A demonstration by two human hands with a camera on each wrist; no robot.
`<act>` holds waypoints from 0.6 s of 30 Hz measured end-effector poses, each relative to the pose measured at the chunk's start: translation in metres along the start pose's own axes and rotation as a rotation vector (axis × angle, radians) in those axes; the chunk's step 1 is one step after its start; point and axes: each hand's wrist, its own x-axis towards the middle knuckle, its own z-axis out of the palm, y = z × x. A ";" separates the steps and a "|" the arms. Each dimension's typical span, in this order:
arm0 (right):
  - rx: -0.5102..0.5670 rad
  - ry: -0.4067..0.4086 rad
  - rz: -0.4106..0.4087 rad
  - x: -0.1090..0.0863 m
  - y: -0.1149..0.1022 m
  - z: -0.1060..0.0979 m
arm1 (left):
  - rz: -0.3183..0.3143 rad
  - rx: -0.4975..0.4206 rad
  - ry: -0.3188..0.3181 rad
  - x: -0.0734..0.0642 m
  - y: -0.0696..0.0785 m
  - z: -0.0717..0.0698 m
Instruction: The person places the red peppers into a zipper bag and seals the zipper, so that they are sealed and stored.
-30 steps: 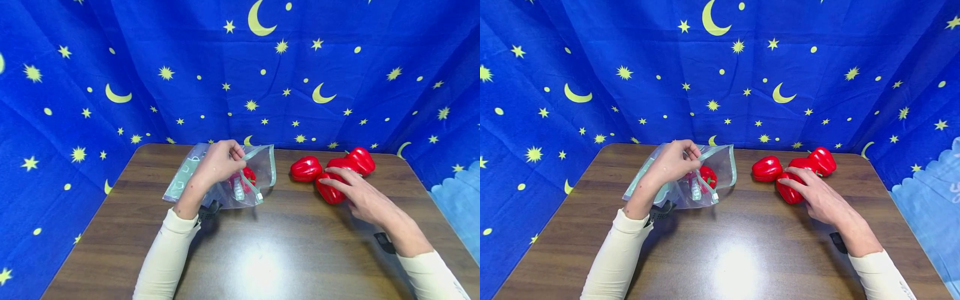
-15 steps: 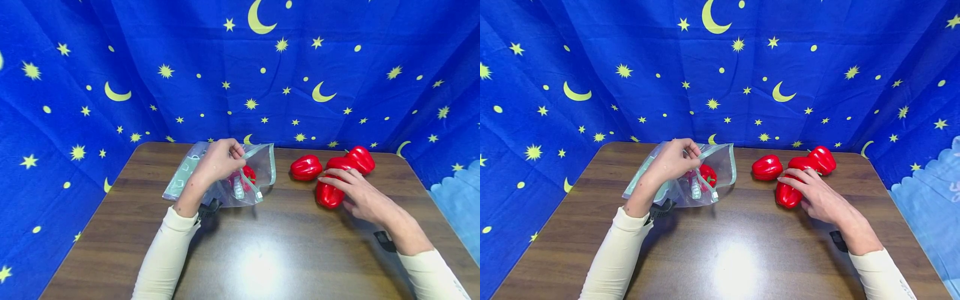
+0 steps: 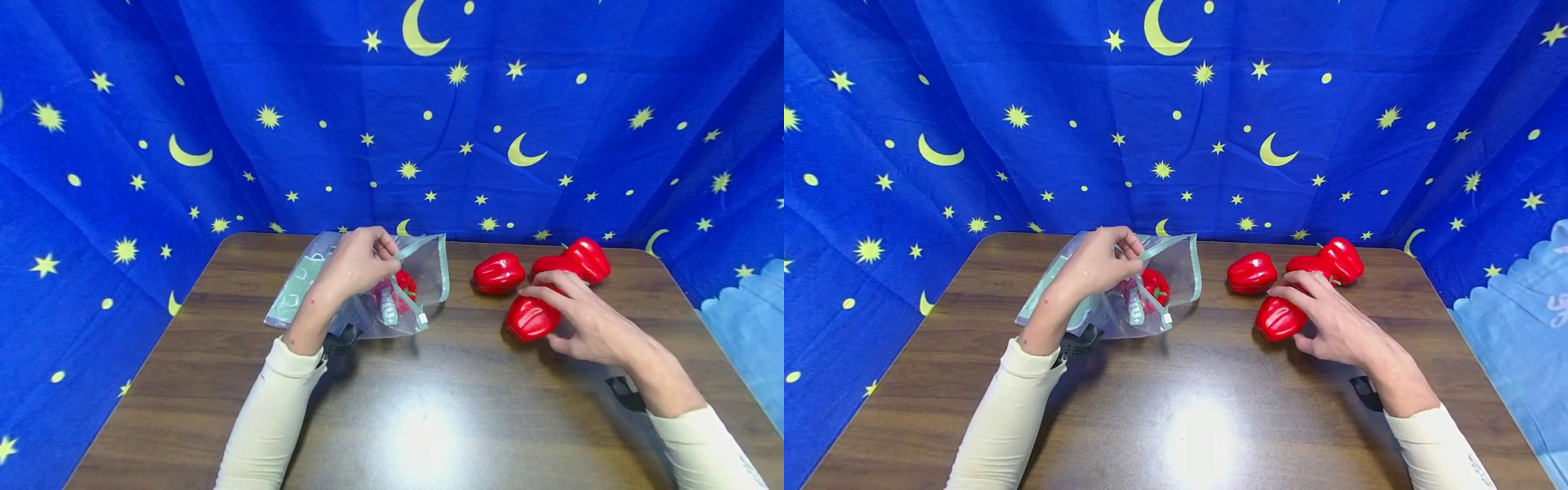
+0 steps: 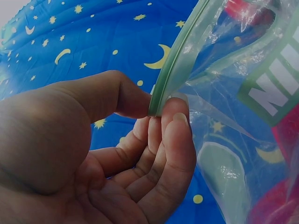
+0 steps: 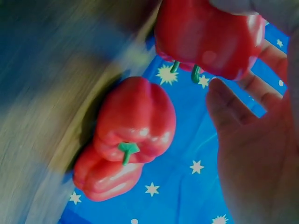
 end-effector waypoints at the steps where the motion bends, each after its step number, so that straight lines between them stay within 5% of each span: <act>1: -0.005 0.000 0.006 0.001 -0.002 0.000 | -0.004 0.000 -0.002 0.000 0.000 0.000; 18: 0.024 0.043 0.042 0.024 -0.022 0.002 | 0.015 -0.003 0.004 0.000 -0.001 -0.001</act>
